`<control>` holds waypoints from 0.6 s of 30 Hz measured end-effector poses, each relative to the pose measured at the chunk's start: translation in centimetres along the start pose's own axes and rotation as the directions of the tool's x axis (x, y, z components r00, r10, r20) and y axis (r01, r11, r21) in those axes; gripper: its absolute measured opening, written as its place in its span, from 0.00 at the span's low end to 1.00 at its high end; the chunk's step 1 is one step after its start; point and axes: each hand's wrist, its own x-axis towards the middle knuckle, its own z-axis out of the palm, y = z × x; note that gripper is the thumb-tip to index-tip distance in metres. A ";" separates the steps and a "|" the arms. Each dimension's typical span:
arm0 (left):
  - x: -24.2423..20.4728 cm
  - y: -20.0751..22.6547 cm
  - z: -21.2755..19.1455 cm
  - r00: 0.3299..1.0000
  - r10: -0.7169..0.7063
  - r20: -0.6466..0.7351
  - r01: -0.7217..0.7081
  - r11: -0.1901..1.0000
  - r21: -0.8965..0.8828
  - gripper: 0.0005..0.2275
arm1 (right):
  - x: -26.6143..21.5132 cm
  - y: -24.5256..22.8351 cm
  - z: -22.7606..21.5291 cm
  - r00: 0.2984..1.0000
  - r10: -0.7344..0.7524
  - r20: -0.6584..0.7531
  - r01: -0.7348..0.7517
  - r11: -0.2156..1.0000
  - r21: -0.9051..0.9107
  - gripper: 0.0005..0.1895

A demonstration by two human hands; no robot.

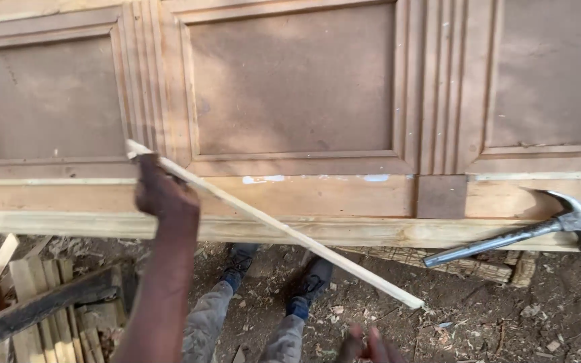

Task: The person picks up a thin wooden strip from the workbench, applies glue to it from a white container using a small stick, carries the strip to a paneled door lying on the ground, and presses the glued strip along the panel edge, positioning it in place.

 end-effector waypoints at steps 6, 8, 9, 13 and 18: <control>1.9 -5.5 -0.4 0.996 -0.049 -0.074 0.050 0.999 0.009 0.10 | 9.6 -7.1 7.8 0.929 -0.342 -0.143 0.351 0.936 0.042 0.17; 1.7 -5.5 -0.2 0.993 -0.063 -0.102 0.060 0.998 -0.027 0.13 | 12.1 -6.8 9.2 0.905 -0.399 -0.147 0.412 0.908 0.071 0.09; 1.6 -5.7 0.3 0.990 -0.088 -0.112 0.082 0.995 -0.063 0.16 | 13.6 -6.6 10.2 0.876 -0.453 -0.166 0.470 0.879 0.085 0.03; 0.8 -5.8 -0.5 0.964 -0.120 -0.236 0.140 0.987 0.073 0.18 | 16.3 -3.8 12.6 0.817 -0.566 -0.108 0.576 0.812 0.096 0.03; 0.1 -7.7 -3.6 0.991 -0.124 -0.058 0.132 0.977 0.165 0.12 | 19.0 -1.6 14.5 0.773 -0.633 -0.029 0.627 0.757 0.184 0.06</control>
